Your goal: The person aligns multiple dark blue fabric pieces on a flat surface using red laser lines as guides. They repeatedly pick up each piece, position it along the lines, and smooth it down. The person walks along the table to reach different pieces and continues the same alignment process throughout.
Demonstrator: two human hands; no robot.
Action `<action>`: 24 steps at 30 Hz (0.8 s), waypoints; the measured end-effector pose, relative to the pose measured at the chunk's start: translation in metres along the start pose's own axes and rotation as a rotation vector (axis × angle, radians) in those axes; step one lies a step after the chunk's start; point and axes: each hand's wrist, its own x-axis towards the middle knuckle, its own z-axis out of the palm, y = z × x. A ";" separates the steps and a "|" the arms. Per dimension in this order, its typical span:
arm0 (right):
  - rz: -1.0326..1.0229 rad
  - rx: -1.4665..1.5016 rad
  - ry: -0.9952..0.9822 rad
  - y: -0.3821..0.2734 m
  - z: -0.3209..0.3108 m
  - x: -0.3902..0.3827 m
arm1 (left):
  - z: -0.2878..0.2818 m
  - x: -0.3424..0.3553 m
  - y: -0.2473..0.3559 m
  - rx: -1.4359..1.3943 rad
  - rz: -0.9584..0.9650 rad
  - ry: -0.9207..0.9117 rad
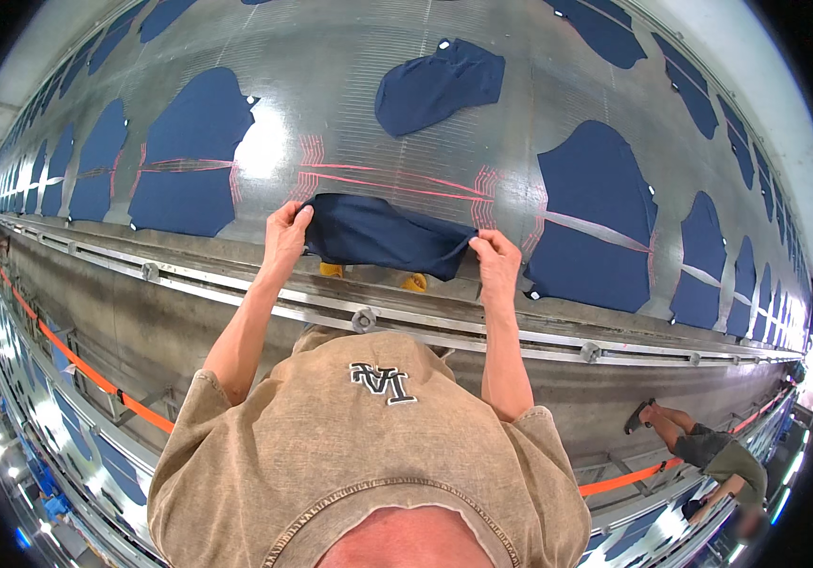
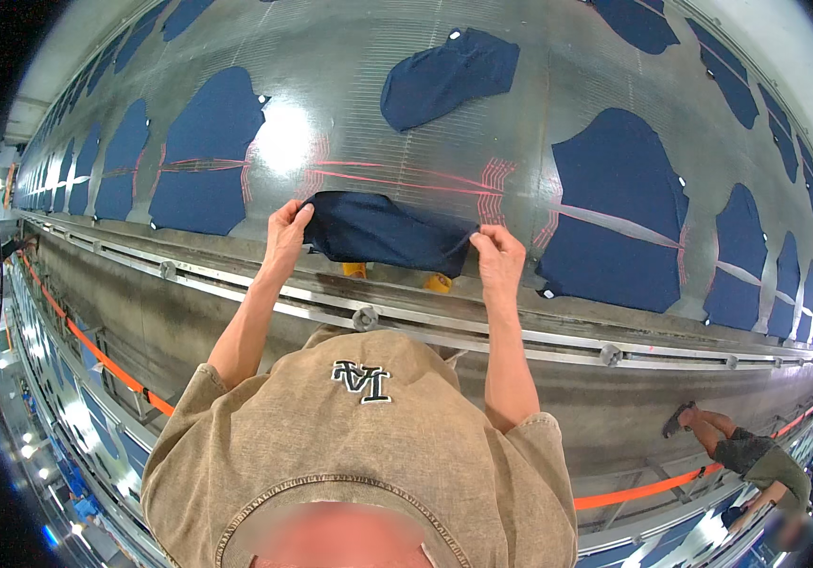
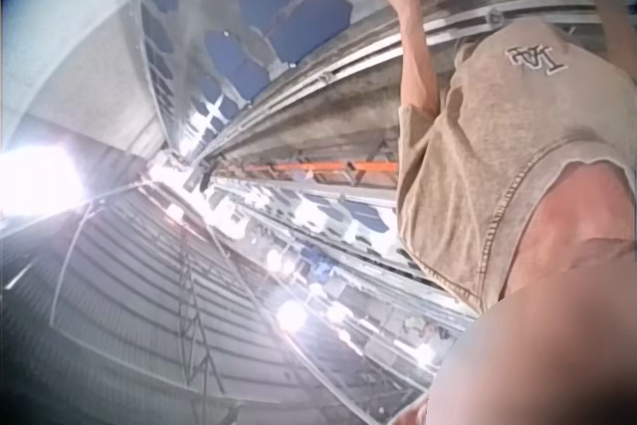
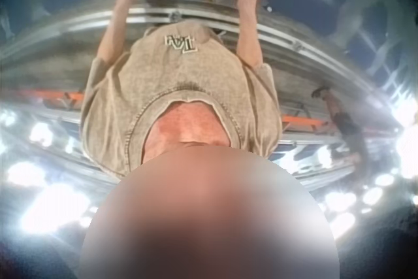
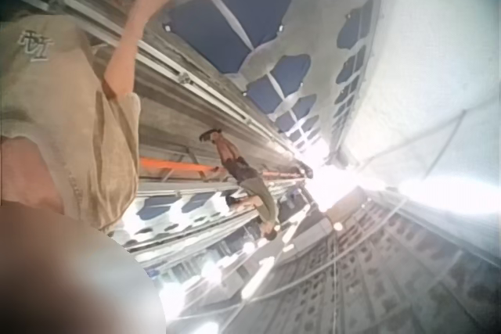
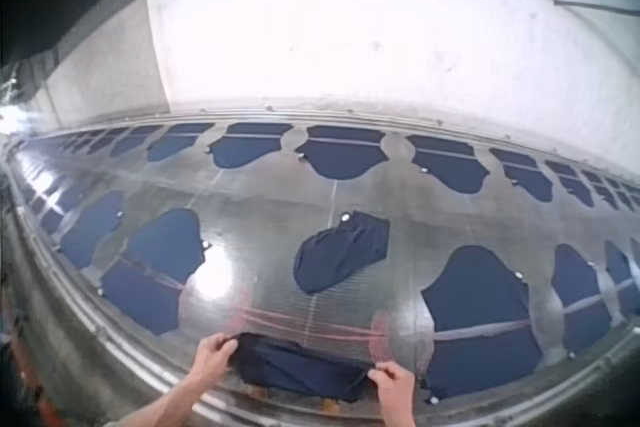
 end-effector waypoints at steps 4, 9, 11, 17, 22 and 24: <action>0.255 0.635 -0.200 -0.014 -0.019 -0.018 | -0.019 -0.012 0.009 -0.358 -0.123 -0.102; 0.358 0.333 -0.179 -0.015 -0.014 -0.008 | -0.036 -0.004 0.005 -0.312 -0.243 -0.144; 0.112 -0.319 0.049 -0.010 0.000 -0.006 | -0.032 0.013 -0.005 -0.096 -0.263 -0.131; -0.392 -0.595 0.128 -0.011 0.018 -0.020 | -0.029 0.018 -0.027 0.132 -0.121 -0.080; -0.609 -0.841 -0.189 -0.008 0.022 -0.033 | -0.028 0.016 -0.021 0.136 -0.102 -0.075; -0.629 -0.912 -0.218 -0.003 0.020 -0.033 | -0.028 0.017 -0.019 0.170 -0.088 -0.076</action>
